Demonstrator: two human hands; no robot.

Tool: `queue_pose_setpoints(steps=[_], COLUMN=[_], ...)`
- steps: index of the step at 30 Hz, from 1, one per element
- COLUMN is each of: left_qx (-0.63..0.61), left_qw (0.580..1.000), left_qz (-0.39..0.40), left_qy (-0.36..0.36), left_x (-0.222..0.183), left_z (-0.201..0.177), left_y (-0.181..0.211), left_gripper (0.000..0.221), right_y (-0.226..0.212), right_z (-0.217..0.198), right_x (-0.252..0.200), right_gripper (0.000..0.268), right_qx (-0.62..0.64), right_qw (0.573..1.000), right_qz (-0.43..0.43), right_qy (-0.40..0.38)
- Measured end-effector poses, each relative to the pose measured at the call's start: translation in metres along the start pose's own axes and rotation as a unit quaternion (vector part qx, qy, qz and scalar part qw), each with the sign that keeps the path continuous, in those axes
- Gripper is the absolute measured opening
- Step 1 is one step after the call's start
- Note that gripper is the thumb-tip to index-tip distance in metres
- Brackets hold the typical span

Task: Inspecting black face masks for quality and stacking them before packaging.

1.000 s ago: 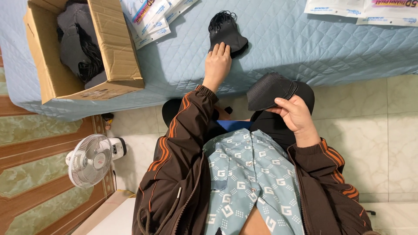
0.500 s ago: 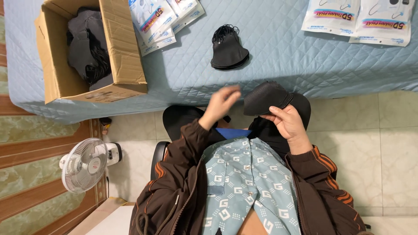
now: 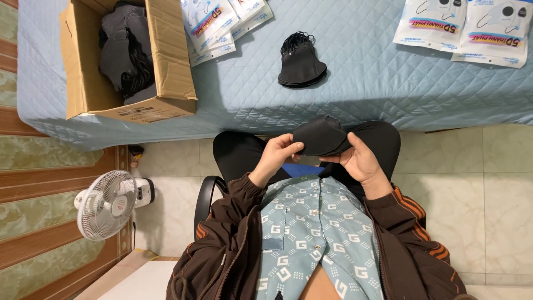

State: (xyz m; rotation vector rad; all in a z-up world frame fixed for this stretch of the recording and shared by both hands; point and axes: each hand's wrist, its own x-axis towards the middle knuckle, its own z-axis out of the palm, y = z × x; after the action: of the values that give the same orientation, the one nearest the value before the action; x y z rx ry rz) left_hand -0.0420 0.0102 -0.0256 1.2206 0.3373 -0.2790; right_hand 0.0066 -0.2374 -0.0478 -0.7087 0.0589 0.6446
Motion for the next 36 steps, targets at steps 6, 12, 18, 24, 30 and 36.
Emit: queue_pose_setpoints(steps=[6, 12, 18, 24, 30, 36], left_qx=[0.082, 0.097, 0.109, 0.119, 0.110, 0.124], left_qw=[0.995, 0.994, 0.991, 0.984, 0.986, 0.983], left_qz=[0.026, 0.035, 0.076, 0.123, 0.116, 0.120], left_qy=[-0.046, -0.041, -0.028, 0.040, 0.044, 0.067], left_x=[-0.012, -0.013, 0.000, -0.018, -0.022, -0.027], left_z=[-0.002, -0.006, -0.017, -0.002, 0.001, 0.004], left_y=[0.015, 0.007, -0.020, 0.009, 0.012, 0.020], left_gripper=[0.012, 0.016, 0.019, 0.019, 0.014, 0.012], right_y=[-0.015, -0.022, -0.020, -0.023, -0.022, -0.020], right_z=[0.029, 0.043, 0.043, 0.040, 0.037, 0.029], right_x=[-0.012, -0.021, -0.027, -0.029, -0.032, -0.025], right_gripper=[0.042, 0.031, 0.024, 0.021, 0.024, 0.027], right_qx=[-0.020, -0.059, -0.067, -0.069, -0.059, -0.060], right_qw=[0.997, 0.996, 0.996, 0.997, 0.997, 0.997], right_qz=[0.062, 0.062, 0.049, 0.026, 0.031, 0.035], right_qy=[0.041, 0.013, 0.021, 0.029, 0.029, 0.020])
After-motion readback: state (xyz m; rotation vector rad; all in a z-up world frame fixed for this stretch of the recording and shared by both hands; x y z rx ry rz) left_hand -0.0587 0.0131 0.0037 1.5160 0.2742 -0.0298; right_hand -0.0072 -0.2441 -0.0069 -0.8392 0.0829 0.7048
